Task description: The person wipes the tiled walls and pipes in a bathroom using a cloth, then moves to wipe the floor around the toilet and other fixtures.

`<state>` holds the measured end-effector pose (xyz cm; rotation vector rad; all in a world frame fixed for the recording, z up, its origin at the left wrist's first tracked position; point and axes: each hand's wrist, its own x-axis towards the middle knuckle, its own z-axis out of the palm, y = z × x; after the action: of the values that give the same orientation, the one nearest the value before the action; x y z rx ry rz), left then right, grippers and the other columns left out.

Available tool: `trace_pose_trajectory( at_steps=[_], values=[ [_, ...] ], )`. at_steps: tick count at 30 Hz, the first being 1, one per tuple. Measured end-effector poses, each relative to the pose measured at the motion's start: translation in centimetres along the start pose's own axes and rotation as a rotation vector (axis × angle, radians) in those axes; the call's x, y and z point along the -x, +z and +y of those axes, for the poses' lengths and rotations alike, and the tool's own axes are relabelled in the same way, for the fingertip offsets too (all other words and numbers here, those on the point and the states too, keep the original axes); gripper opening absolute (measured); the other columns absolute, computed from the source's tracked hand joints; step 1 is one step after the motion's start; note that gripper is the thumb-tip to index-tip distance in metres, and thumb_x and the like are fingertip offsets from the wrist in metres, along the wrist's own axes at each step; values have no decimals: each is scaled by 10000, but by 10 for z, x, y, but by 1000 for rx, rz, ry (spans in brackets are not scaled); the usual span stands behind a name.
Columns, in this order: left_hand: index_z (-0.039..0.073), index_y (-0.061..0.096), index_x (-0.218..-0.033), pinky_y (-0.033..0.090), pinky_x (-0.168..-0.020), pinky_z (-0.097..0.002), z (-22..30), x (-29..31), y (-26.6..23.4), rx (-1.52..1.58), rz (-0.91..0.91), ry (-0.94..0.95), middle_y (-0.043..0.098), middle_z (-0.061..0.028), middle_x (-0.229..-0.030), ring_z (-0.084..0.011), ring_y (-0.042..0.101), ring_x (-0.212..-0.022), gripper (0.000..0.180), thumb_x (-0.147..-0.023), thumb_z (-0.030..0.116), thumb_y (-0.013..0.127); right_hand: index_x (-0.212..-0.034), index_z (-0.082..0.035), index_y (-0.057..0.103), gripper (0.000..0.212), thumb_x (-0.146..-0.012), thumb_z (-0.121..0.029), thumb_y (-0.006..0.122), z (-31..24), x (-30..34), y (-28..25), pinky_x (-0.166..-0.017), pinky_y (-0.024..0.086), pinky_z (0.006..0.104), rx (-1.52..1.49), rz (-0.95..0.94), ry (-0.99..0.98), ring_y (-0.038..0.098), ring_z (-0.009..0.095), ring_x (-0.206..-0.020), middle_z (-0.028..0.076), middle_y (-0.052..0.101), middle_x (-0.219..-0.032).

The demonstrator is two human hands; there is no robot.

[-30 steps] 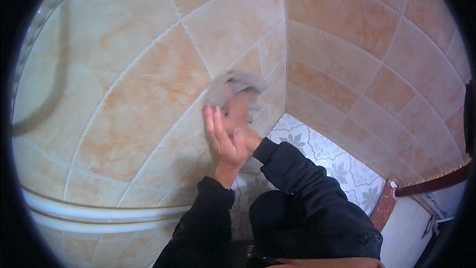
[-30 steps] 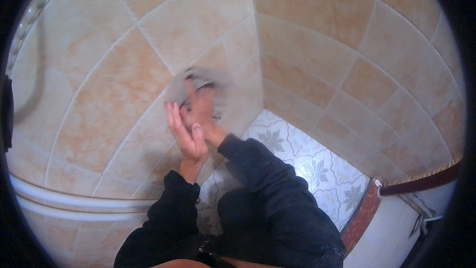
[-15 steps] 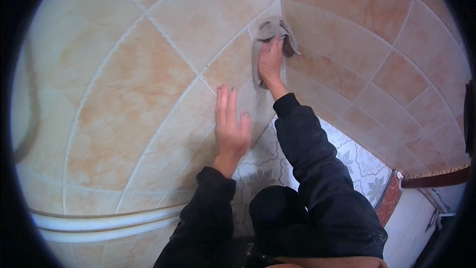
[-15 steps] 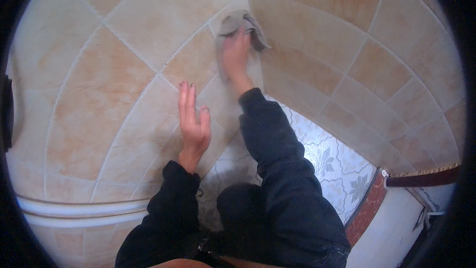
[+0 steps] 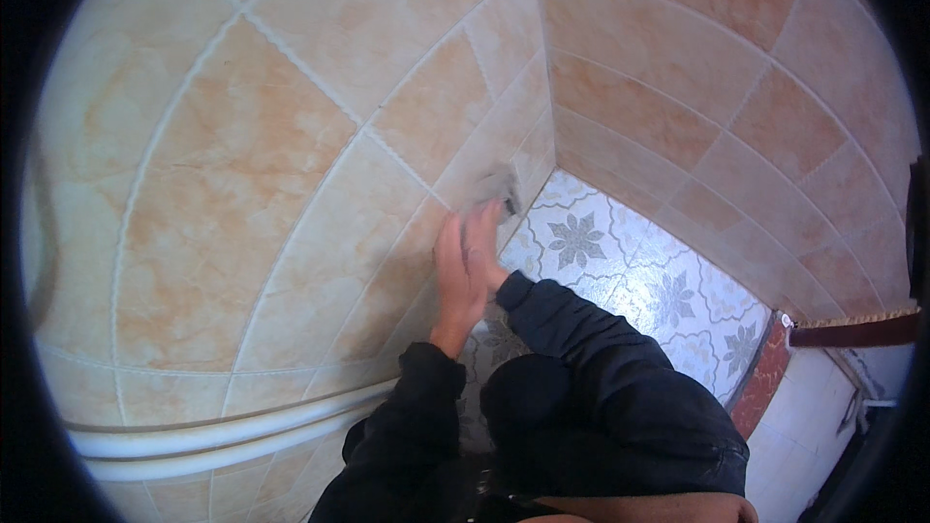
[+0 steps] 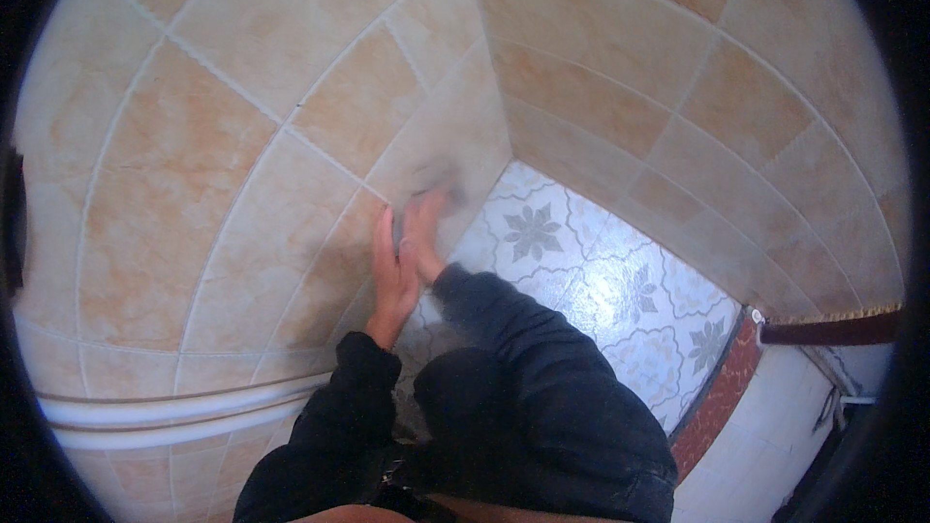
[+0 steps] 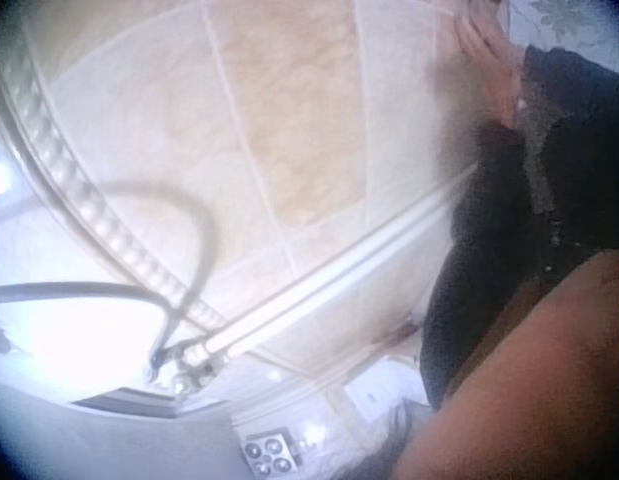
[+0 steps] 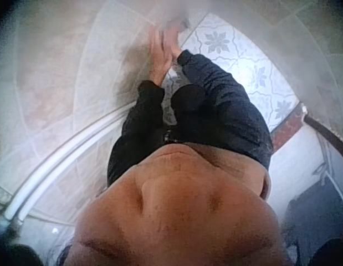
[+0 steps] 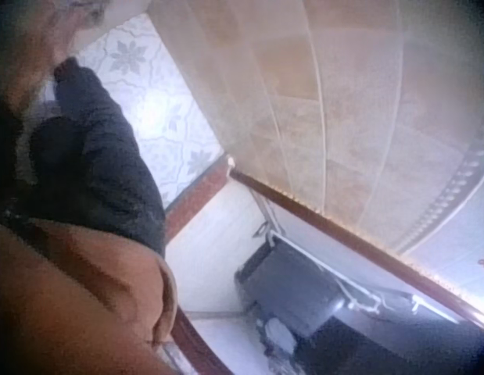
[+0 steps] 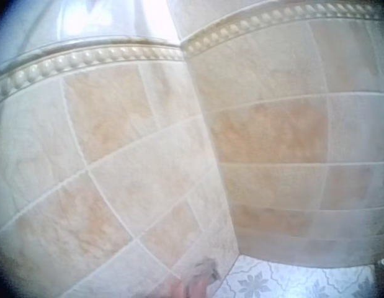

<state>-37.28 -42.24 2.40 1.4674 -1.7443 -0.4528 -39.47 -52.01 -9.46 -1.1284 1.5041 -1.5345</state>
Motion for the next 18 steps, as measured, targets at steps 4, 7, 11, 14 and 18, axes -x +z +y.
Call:
trace_pose_trajectory(
  at_steps=[4,7,11,14,18],
  values=[
    [-48,270,-1505,191,-1182,-446,6,9,-5,20,235,197,273,-251,-1565,-377,277,-1445,636,-1055,398,325,-1521,32,225,741,-931,-294,534,-43,25,-1,-1172,162,544,48,-193,-189,320,569,-1287,389,356,-1407],
    [-41,265,-1512,169,-1188,-455,18,-3,-11,-83,215,213,243,-266,-1574,-391,252,-1456,619,-1059,379,314,-1530,16,223,780,-899,-295,560,-77,-10,-13,-1165,173,555,42,-157,-373,323,587,-1263,394,346,-1414],
    [-72,315,-1478,187,-1180,-480,26,-28,-7,-65,78,264,266,-308,-1547,-440,245,-1453,555,-1024,234,412,-1532,2,231,747,-913,-272,547,-88,-63,-32,-1173,184,533,-70,-44,-394,320,539,-1310,362,336,-1453],
    [-71,344,-1463,200,-1179,-481,22,-35,3,-33,39,277,285,-310,-1538,-443,265,-1445,526,-1003,168,430,-1502,62,252,656,-967,-234,489,-72,-105,-41,-1186,192,460,-53,126,-249,277,466,-1399,340,306,-1498],
    [-60,381,-1442,219,-1175,-480,6,-25,12,-46,-28,200,324,-299,-1523,-437,292,-1435,504,-967,93,449,-1482,107,256,613,-1027,-276,404,-31,-148,-57,-1201,174,417,-36,239,-11,214,410,-1465,308,261,-1549]
  ],
)
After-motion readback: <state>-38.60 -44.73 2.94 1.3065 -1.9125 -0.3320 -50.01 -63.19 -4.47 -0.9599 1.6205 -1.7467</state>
